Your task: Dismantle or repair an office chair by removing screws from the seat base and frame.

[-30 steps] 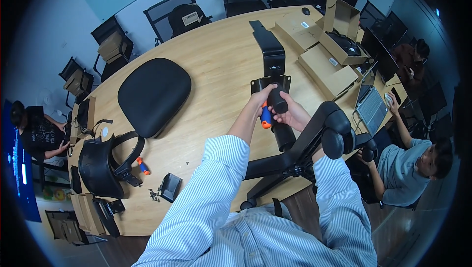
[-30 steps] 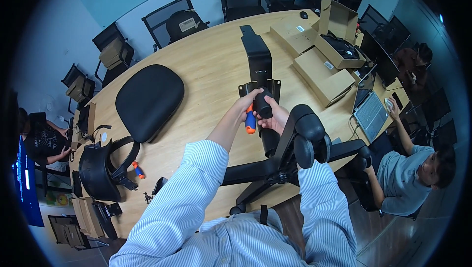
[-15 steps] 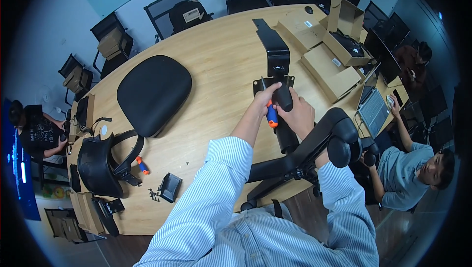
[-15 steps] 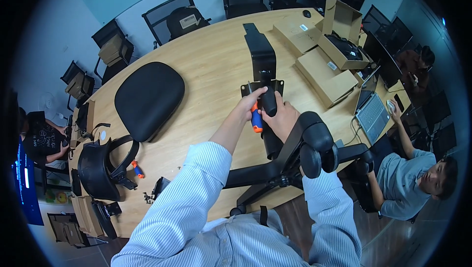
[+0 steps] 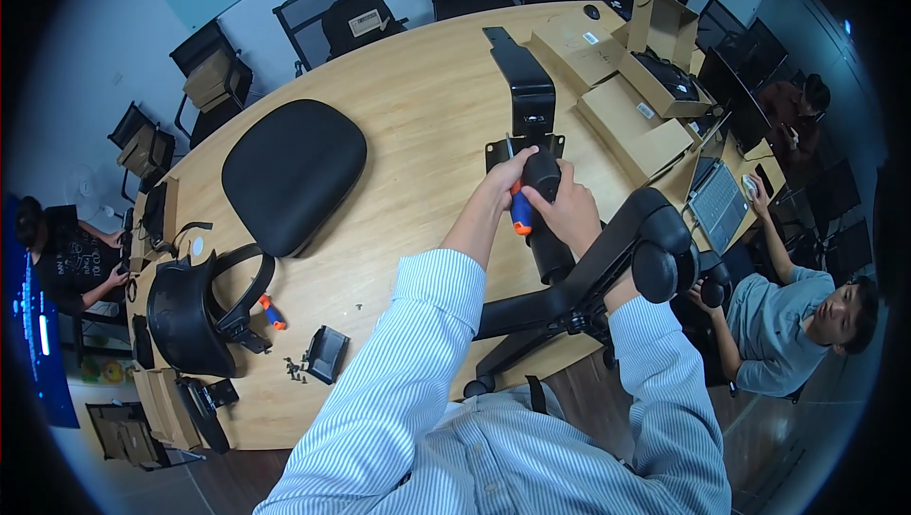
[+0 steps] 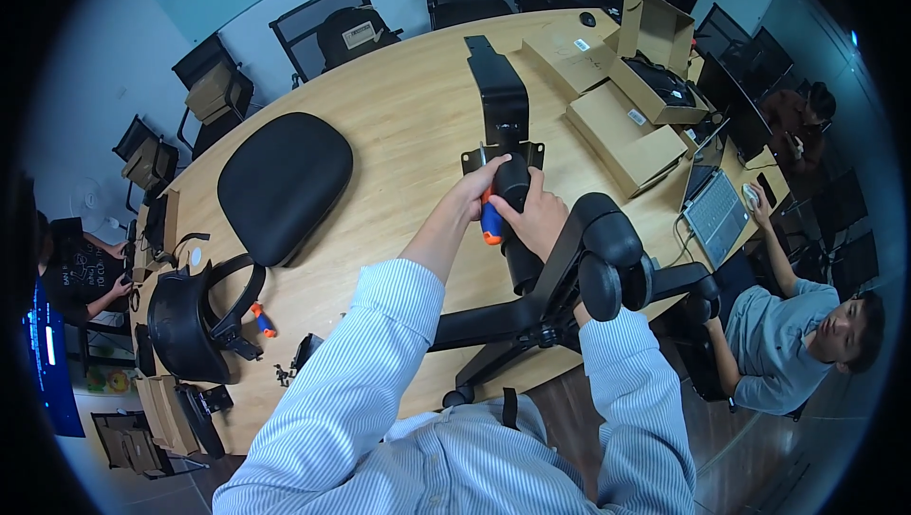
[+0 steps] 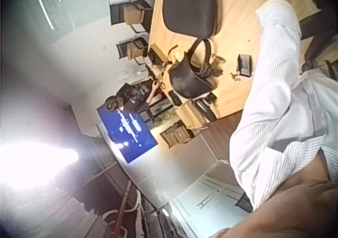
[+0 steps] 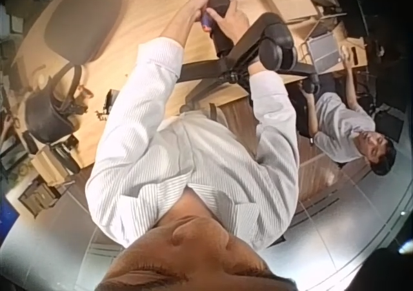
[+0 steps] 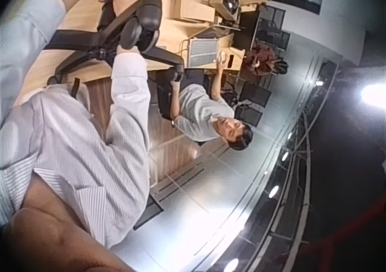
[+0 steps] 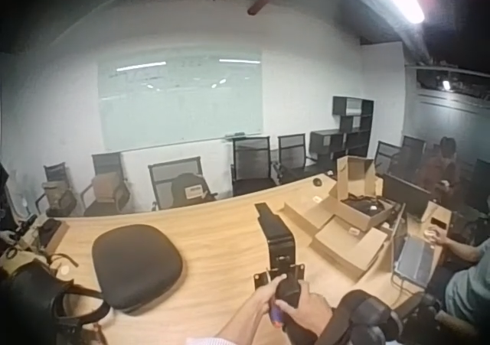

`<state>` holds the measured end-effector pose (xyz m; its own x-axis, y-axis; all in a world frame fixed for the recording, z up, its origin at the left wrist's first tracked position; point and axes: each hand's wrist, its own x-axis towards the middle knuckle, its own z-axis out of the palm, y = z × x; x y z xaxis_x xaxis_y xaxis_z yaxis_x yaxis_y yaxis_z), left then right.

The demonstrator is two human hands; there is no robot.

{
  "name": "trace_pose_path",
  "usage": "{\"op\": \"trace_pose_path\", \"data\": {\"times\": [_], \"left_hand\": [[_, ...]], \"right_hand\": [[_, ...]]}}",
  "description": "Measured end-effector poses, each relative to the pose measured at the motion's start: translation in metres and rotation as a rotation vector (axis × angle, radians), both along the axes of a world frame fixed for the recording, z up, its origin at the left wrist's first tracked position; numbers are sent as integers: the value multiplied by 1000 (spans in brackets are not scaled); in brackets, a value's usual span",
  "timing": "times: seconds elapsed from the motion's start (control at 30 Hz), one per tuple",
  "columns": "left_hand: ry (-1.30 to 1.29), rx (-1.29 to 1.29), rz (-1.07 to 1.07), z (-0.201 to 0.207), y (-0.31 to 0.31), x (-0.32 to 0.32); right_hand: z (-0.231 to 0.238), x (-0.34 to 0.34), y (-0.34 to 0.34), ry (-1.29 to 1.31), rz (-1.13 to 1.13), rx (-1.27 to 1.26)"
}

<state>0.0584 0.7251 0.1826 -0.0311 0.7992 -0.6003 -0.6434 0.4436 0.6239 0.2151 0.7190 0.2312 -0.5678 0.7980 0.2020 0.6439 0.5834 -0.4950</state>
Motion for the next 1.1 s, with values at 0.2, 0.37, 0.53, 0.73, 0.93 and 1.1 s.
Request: {"op": "trace_pose_path", "data": {"times": [0.2,0.37,0.53,0.73,0.93,1.1], "left_hand": [[-86,93,-38,-2,-2,-3],[-77,99,41,5,-1,11],[-32,104,1,-12,-3,-5],[134,73,18,-1,-5,12],[36,67,97,2,-7,13],[76,69,71,-3,-9,11]], "right_hand": [[17,8,-8,21,107,250],[6,19,2,-85,368,624],[17,-2,-9,377,-20,-302],[18,8,7,615,-72,-1390],[0,8,14,335,-119,-926],[-2,2,-1,78,-61,-140]]}}
